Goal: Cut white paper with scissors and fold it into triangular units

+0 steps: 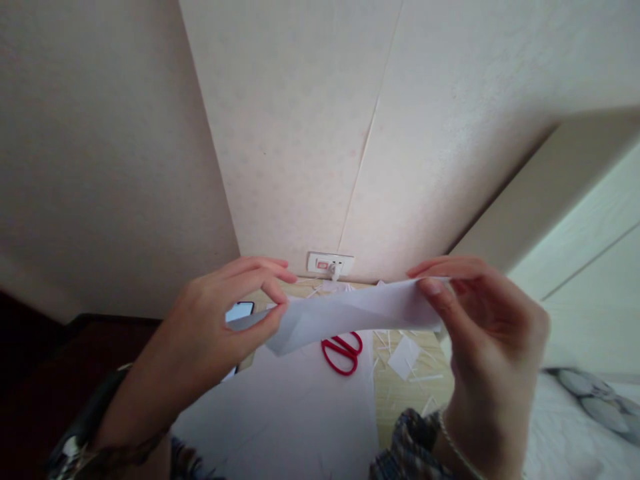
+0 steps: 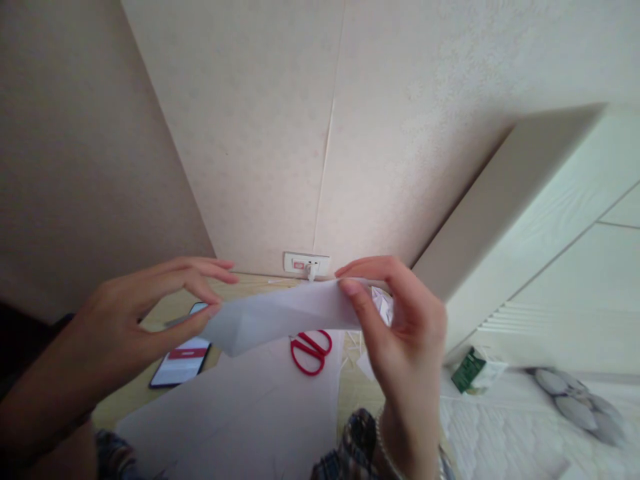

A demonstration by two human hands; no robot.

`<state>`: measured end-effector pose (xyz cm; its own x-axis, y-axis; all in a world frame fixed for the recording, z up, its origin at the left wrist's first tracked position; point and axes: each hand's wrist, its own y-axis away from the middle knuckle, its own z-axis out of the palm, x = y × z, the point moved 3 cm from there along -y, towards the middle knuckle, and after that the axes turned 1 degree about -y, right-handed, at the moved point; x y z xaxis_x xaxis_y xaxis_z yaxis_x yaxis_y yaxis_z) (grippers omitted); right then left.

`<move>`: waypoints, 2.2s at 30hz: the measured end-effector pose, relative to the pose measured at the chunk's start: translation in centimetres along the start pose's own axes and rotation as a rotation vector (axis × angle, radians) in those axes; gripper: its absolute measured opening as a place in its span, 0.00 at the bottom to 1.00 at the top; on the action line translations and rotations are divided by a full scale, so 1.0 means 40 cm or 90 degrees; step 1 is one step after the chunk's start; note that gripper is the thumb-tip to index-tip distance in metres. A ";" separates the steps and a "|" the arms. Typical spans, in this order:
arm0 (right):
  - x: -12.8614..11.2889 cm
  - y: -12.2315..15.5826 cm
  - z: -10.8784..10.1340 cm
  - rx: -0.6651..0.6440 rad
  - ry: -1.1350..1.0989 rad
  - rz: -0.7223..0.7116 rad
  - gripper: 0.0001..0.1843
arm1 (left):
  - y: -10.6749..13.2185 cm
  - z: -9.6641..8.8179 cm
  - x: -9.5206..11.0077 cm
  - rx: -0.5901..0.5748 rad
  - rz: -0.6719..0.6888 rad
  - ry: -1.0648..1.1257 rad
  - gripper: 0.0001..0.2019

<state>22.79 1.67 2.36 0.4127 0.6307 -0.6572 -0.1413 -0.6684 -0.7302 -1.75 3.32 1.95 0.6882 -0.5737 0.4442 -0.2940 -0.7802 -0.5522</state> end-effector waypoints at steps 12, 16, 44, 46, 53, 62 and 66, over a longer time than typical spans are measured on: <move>0.026 -0.010 -0.063 0.189 -0.038 0.070 0.06 | 0.029 -0.080 -0.079 0.041 -0.154 -0.193 0.08; 0.034 -0.009 -0.045 0.128 -0.031 0.060 0.05 | 0.032 -0.087 -0.068 0.090 -0.125 -0.172 0.08; 0.046 -0.011 0.045 -0.082 -0.001 0.059 0.15 | 0.002 -0.010 -0.020 0.106 -0.088 0.016 0.06; 0.057 -0.011 0.042 -0.055 0.005 0.078 0.17 | 0.009 -0.020 -0.025 0.167 -0.128 0.052 0.06; 0.041 -0.007 0.052 -0.072 0.156 -0.075 0.36 | 0.022 -0.019 -0.053 0.319 -0.281 0.252 0.03; 0.024 0.010 0.106 -0.162 0.394 -0.295 0.43 | -0.008 0.022 -0.074 0.276 -0.374 0.453 0.08; 0.023 0.009 0.104 -0.153 0.393 -0.319 0.35 | -0.007 0.029 -0.075 0.159 -0.375 0.476 0.09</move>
<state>19.36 3.63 0.71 0.8049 0.5933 0.0066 0.3573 -0.4758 -0.8037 -2.96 5.54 -0.05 0.0579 -0.1879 0.9805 0.1696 -0.9660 -0.1951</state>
